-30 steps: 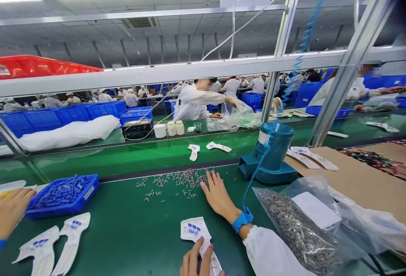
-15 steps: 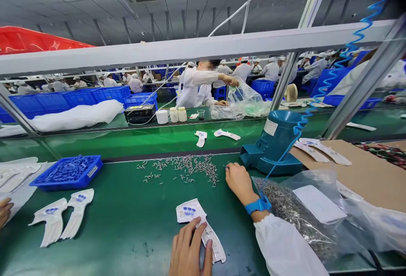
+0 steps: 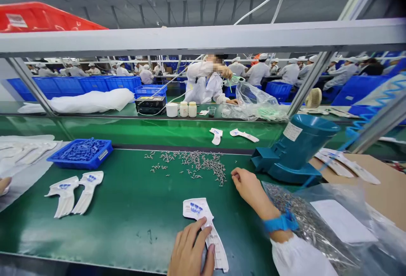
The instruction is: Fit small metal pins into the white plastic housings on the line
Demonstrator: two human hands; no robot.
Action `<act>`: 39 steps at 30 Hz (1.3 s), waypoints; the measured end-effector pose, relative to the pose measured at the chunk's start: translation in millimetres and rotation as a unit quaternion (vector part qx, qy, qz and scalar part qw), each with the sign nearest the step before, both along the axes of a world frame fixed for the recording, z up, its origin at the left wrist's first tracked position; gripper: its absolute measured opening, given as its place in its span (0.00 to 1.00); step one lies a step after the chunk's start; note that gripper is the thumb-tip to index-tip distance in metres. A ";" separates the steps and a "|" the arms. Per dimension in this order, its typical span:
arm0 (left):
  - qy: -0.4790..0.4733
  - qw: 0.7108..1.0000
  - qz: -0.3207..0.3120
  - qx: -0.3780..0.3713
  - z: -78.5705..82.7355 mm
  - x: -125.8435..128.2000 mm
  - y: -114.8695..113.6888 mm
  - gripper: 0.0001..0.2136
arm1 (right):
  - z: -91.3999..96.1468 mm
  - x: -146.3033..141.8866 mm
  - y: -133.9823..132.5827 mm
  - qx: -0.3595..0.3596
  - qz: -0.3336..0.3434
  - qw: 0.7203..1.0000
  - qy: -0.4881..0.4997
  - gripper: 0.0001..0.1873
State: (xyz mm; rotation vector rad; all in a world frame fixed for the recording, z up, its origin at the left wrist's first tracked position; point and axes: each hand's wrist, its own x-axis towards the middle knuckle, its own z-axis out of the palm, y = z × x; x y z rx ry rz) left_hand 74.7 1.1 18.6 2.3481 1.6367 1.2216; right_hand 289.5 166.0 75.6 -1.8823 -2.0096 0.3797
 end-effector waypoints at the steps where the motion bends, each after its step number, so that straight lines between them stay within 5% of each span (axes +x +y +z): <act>1: -0.011 1.000 0.004 0.005 -0.2 -0.1 0.7 0.12 | 2.1 -1.5 -8.0 -0.006 0.014 1.000 0.021 0.12; 4: -0.061 0.998 0.023 -0.002 7.3 2.1 5.8 0.12 | 6.7 -13.1 -35.5 -0.053 0.069 0.981 0.171 0.13; 8: -0.083 0.994 0.024 -0.060 34.3 9.9 16.4 0.09 | 7.1 -39.0 -70.2 -0.129 0.098 0.912 0.378 0.18; 12: -0.076 0.993 0.025 -0.087 52.4 15.1 23.5 0.07 | 6.3 -57.6 -88.8 -0.162 0.093 0.881 0.436 0.18; 20: -0.181 0.976 0.079 -0.090 52.8 12.4 21.2 0.07 | 23.4 -64.0 -92.6 -0.205 0.101 0.850 0.474 0.18; 24: -0.184 0.977 0.044 -0.097 58.9 10.1 18.6 0.07 | 26.6 -60.8 -93.1 -0.203 0.134 0.861 0.446 0.15; 27: -0.150 0.981 0.008 -0.120 62.1 4.3 14.1 0.07 | 28.3 -55.1 -96.3 -0.197 0.158 0.895 0.368 0.12; 32: -0.031 0.986 -0.042 -0.158 55.0 -5.5 3.5 0.24 | 27.3 -46.9 -106.5 -0.194 0.189 0.944 0.188 0.07; 39: 0.034 0.981 -0.047 -0.183 47.8 -5.3 -0.9 0.30 | 21.3 -46.8 -108.5 -0.175 0.238 0.952 0.085 0.08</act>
